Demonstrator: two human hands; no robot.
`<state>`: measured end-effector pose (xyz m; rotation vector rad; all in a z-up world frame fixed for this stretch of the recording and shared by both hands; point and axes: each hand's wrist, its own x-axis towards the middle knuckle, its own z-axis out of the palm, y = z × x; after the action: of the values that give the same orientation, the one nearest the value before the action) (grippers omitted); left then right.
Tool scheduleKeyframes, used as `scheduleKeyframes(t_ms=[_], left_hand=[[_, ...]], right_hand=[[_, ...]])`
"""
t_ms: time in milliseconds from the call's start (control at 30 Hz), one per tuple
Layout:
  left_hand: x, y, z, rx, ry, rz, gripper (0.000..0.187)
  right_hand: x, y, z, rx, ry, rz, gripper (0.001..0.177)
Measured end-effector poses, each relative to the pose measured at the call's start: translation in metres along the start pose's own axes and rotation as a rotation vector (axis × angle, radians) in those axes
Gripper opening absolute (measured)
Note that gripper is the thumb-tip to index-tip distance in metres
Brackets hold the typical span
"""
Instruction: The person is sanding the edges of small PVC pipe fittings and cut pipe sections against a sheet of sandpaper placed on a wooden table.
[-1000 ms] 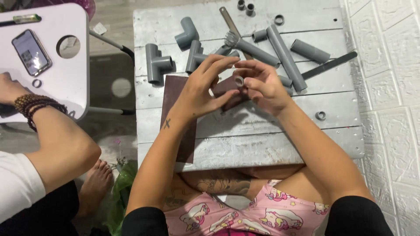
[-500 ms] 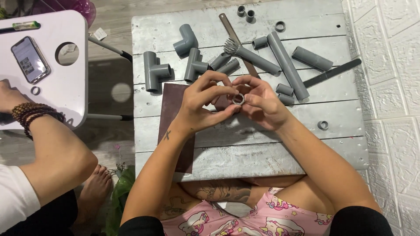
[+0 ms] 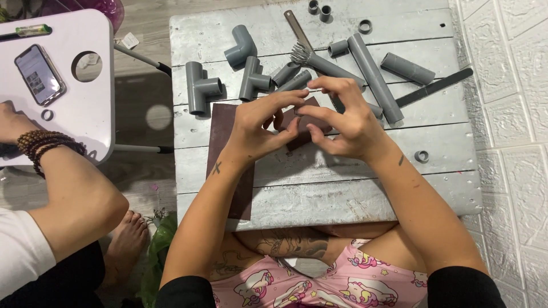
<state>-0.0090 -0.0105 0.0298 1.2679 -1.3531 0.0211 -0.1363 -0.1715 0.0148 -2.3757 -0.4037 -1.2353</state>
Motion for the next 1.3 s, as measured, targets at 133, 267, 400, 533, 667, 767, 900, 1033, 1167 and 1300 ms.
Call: scheduleKeyframes(t_ms=[133, 267, 400, 533, 667, 767, 900, 1033, 1167, 1300], left_hand=[[0.0, -0.002, -0.001, 0.014, -0.001, -0.024, 0.036], [-0.002, -0.002, -0.001, -0.018, 0.008, -0.05, 0.034], [-0.002, -0.003, -0.004, -0.061, -0.013, -0.06, 0.032], [-0.004, -0.007, -0.005, -0.095, -0.035, -0.072, 0.029], [-0.006, -0.01, -0.006, -0.155, -0.051, -0.087, 0.027], [-0.008, -0.014, -0.006, -0.201, -0.066, -0.11, 0.025], [-0.013, -0.02, -0.006, -0.238, -0.092, -0.159, 0.027], [-0.013, -0.018, -0.005, -0.247, -0.115, -0.187, 0.027], [-0.012, -0.017, -0.006, -0.243, -0.135, -0.211, 0.025], [-0.012, -0.018, -0.009, -0.259, -0.133, -0.234, 0.026]], right_hand=[[0.001, -0.003, -0.001, -0.015, -0.054, 0.03, 0.021], [0.002, -0.009, -0.002, 0.137, -0.084, 0.126, 0.026], [0.002, -0.008, -0.004, 0.229, -0.109, 0.165, 0.027], [0.0, -0.008, -0.005, 0.27, -0.131, 0.186, 0.028], [0.0, -0.009, -0.008, 0.321, -0.136, 0.209, 0.027], [0.001, -0.01, -0.01, 0.347, -0.143, 0.221, 0.026], [-0.003, -0.009, -0.008, 0.348, -0.16, 0.241, 0.022], [-0.002, -0.008, -0.01, 0.312, -0.184, 0.231, 0.02], [-0.003, -0.009, -0.009, 0.233, -0.214, 0.199, 0.022], [-0.003, -0.007, -0.007, 0.197, -0.214, 0.155, 0.024]])
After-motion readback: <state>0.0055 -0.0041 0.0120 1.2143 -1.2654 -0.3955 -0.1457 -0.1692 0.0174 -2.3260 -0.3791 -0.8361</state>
